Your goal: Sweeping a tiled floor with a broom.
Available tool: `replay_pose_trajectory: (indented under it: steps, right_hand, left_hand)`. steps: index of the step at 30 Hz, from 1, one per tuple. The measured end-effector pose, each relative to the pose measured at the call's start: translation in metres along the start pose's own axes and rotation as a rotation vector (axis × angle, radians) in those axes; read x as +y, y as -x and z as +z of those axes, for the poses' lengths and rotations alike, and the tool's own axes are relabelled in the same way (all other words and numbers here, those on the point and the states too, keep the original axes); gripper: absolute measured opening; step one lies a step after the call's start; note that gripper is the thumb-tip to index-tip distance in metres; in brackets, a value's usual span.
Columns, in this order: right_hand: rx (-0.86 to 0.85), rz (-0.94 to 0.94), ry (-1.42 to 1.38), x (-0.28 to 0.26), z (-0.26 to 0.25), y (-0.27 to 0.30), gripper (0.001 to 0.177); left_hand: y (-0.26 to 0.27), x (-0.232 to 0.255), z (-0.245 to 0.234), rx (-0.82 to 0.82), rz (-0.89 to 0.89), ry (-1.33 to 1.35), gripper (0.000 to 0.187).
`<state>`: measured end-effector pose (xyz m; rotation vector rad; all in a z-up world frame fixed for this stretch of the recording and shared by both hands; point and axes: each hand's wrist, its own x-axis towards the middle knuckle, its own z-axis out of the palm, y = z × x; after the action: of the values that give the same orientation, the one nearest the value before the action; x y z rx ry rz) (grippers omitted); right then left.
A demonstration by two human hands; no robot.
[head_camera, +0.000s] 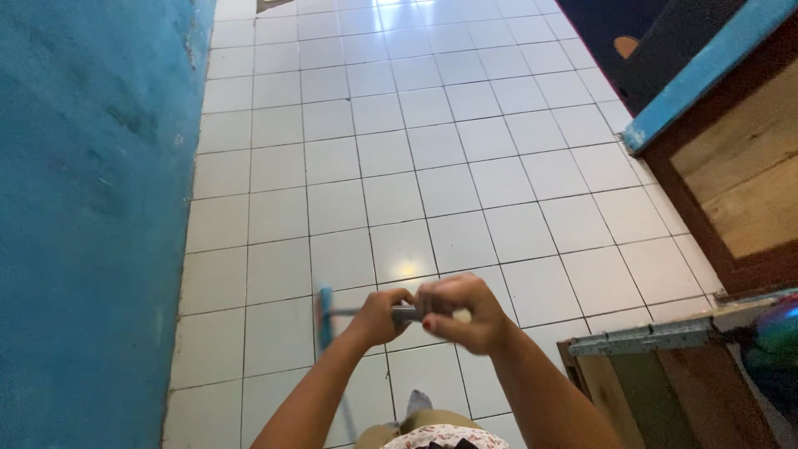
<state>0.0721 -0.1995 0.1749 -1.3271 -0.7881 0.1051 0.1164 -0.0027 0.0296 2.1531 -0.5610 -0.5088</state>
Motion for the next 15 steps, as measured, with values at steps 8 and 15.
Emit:
replay_pose_trajectory:
  steps: [8, 15]
  right_hand:
    - [0.273, 0.456, -0.112, 0.152, 0.025, 0.027, 0.017]
    - [0.093, 0.397, 0.076, 0.152, 0.016, 0.038, 0.03]
  left_hand:
    - [0.036, -0.152, 0.046, -0.054, -0.405, -0.043, 0.017]
    - [0.036, -0.156, 0.078, 0.062, -0.285, 0.059, 0.017]
